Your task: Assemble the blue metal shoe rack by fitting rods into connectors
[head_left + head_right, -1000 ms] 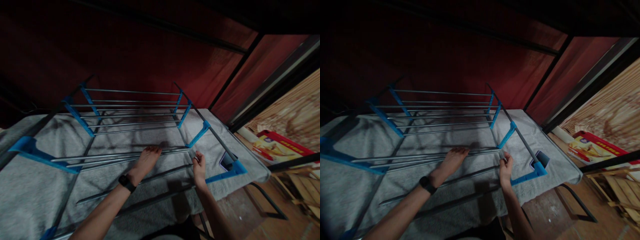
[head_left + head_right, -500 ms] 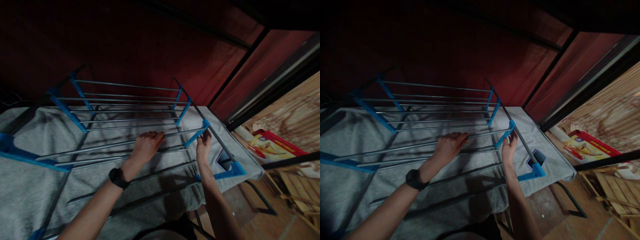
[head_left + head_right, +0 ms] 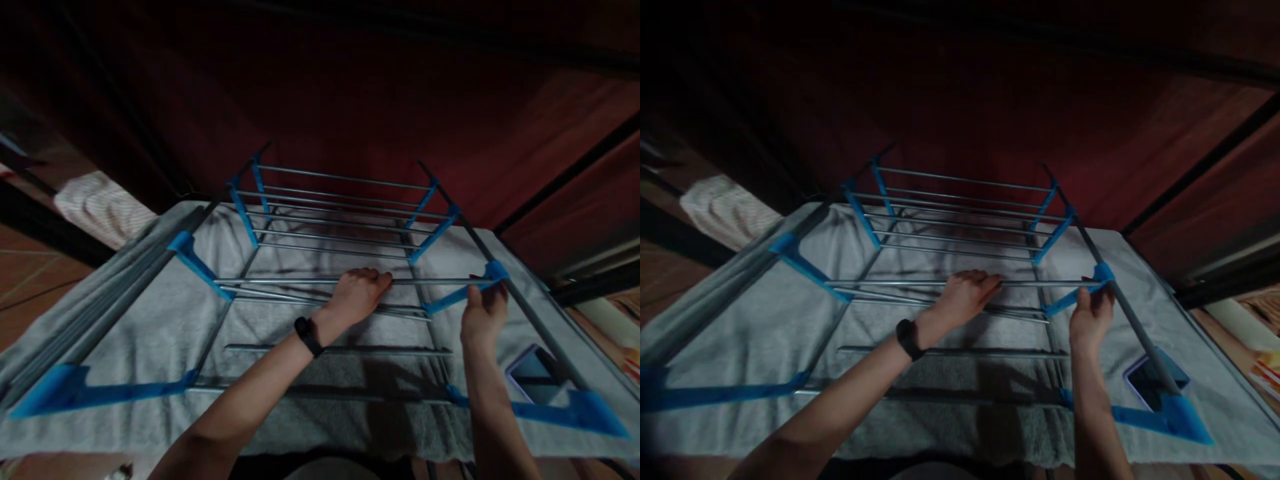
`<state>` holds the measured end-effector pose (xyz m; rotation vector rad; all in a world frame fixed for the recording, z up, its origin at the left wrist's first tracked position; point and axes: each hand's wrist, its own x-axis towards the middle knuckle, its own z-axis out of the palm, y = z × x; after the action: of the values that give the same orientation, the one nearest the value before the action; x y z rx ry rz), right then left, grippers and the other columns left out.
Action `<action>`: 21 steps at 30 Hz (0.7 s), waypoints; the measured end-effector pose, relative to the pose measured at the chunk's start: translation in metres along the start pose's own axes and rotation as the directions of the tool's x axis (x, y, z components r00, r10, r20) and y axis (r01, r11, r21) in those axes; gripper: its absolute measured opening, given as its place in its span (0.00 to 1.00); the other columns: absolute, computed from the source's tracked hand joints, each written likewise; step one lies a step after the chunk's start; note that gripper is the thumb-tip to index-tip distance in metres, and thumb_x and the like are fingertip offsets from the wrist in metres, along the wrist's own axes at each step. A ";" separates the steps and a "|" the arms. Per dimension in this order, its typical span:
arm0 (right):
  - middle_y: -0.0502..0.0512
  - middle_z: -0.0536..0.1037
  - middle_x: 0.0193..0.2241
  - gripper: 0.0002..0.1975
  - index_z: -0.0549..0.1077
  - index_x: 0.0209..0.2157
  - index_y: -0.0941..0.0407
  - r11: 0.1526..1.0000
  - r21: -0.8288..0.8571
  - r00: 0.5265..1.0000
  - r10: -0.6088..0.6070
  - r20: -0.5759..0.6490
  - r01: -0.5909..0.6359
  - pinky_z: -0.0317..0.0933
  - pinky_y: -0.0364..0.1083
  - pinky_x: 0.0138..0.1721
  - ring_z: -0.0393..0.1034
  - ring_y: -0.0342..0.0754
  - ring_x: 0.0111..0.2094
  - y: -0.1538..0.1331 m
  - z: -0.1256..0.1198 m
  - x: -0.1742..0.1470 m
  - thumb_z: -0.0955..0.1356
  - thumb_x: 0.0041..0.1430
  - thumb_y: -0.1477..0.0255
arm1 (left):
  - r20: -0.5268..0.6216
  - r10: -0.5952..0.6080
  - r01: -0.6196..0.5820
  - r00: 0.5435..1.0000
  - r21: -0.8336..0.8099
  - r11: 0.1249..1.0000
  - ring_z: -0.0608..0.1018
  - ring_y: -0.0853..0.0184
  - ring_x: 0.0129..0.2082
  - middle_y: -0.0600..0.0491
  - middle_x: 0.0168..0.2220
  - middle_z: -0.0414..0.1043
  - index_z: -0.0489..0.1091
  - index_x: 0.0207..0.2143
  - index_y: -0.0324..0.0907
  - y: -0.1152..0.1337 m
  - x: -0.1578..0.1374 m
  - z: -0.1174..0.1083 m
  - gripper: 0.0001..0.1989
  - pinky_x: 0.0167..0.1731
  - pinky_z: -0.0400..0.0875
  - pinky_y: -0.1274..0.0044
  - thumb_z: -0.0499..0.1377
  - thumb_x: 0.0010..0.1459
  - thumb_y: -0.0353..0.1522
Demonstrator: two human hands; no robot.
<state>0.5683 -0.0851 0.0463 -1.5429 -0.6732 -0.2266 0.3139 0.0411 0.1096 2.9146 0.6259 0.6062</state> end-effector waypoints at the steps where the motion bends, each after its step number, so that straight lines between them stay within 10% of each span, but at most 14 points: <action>1: 0.59 0.77 0.49 0.22 0.72 0.50 0.54 1.000 -0.016 1.000 -0.007 0.007 0.007 0.57 0.59 0.61 0.70 0.55 0.54 0.003 -0.001 0.001 0.68 0.54 0.64 | -0.006 0.009 -0.009 1.000 0.001 1.000 0.78 0.64 0.39 0.52 0.37 0.76 0.69 0.48 0.44 0.000 0.000 0.000 0.14 0.36 0.67 0.73 0.48 0.70 0.38; 21: 0.61 0.77 0.46 0.20 0.74 0.46 0.55 0.998 -0.053 0.999 -0.035 -0.020 0.034 0.61 0.59 0.57 0.73 0.59 0.52 0.010 -0.002 0.001 0.69 0.52 0.62 | -0.015 0.208 -0.196 0.978 0.271 0.942 0.78 0.64 0.39 0.48 0.40 0.75 0.63 0.55 0.39 0.013 0.002 -0.038 0.15 0.35 0.69 0.73 0.48 0.67 0.27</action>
<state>0.5750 -0.0867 0.0384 -1.5782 -0.6826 -0.2876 0.3053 0.0305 0.1470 3.2576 0.4463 0.6538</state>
